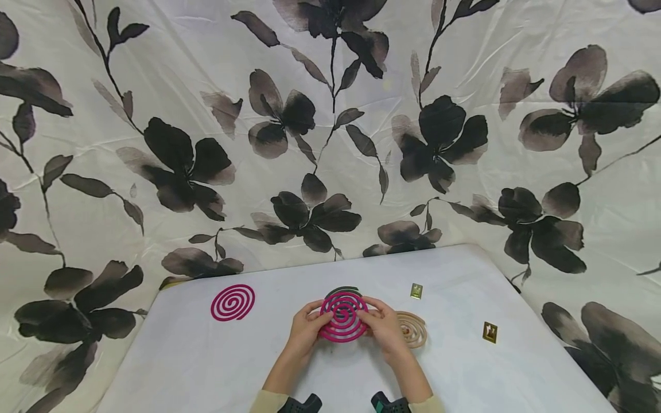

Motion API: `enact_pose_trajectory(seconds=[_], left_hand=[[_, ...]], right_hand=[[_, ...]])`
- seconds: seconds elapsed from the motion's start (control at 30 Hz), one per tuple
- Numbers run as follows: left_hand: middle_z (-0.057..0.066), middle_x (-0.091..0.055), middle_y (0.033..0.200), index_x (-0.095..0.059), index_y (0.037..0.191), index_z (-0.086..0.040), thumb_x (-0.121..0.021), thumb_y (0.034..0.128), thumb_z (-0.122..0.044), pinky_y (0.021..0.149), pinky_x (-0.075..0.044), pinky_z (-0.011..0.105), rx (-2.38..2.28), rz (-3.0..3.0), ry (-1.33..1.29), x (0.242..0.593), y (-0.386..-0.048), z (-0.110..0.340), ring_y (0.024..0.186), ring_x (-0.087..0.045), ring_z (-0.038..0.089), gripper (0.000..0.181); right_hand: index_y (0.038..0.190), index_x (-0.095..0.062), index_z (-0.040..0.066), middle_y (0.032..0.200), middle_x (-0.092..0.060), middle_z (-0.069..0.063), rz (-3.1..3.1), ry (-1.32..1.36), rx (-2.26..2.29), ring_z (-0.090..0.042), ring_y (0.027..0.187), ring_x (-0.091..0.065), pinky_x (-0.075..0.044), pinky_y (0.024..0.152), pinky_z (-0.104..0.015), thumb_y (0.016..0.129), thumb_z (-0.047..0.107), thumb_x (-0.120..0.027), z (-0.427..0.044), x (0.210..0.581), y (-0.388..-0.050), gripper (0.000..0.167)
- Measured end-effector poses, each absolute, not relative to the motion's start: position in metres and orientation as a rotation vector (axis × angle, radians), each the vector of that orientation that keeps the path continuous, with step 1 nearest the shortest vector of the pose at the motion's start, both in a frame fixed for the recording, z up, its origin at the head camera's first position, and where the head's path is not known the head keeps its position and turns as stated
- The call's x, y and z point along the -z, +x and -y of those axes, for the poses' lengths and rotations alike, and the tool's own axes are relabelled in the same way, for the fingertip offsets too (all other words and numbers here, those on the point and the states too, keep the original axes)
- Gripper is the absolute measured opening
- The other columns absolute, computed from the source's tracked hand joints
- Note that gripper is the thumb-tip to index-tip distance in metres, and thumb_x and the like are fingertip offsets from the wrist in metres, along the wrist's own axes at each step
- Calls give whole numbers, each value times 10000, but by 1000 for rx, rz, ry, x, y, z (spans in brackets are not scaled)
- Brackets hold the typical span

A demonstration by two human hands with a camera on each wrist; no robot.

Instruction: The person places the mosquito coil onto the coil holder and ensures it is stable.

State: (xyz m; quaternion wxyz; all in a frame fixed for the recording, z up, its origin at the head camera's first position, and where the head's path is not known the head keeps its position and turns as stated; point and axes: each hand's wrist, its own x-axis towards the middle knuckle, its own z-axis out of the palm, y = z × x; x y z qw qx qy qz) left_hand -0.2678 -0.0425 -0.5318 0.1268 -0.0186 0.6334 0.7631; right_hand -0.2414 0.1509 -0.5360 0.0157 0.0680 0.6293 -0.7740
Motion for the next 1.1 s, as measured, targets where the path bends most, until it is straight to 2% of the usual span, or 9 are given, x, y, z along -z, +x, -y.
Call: enact_pose_trajectory(seconds=[0.2,0.73,1.1], left_hand=[[60,-690,909,-464,1339,47,-707,899,-121,548,-488,203,-2228,-1848,-37,545,-277,38,697,-628,98,530],[54,-702,883,-513,1307,18,-755,861,-157,495,-457,198,-2219,-1861,-36,539,-283,23,643,-606,81,537],[107,-711,986,-512,1305,31,-739,876,-152,577,-538,232,-2200,-1849,17,538,-290,10,742,-681,139,519]], right_hand=[[1320,-552,2,867,-677,-71,-1964,236,2411,-106,688,-600,-528,601,-242,912,87,-675,-154,533,-242,434],[1292,-577,7,864,-682,-73,-1989,348,2423,-109,665,-594,-523,579,-237,886,85,-706,-164,530,-244,433],[1332,-545,22,875,-678,-81,-1969,371,2426,-81,569,-486,-395,483,-201,905,94,-687,-177,524,-242,455]])
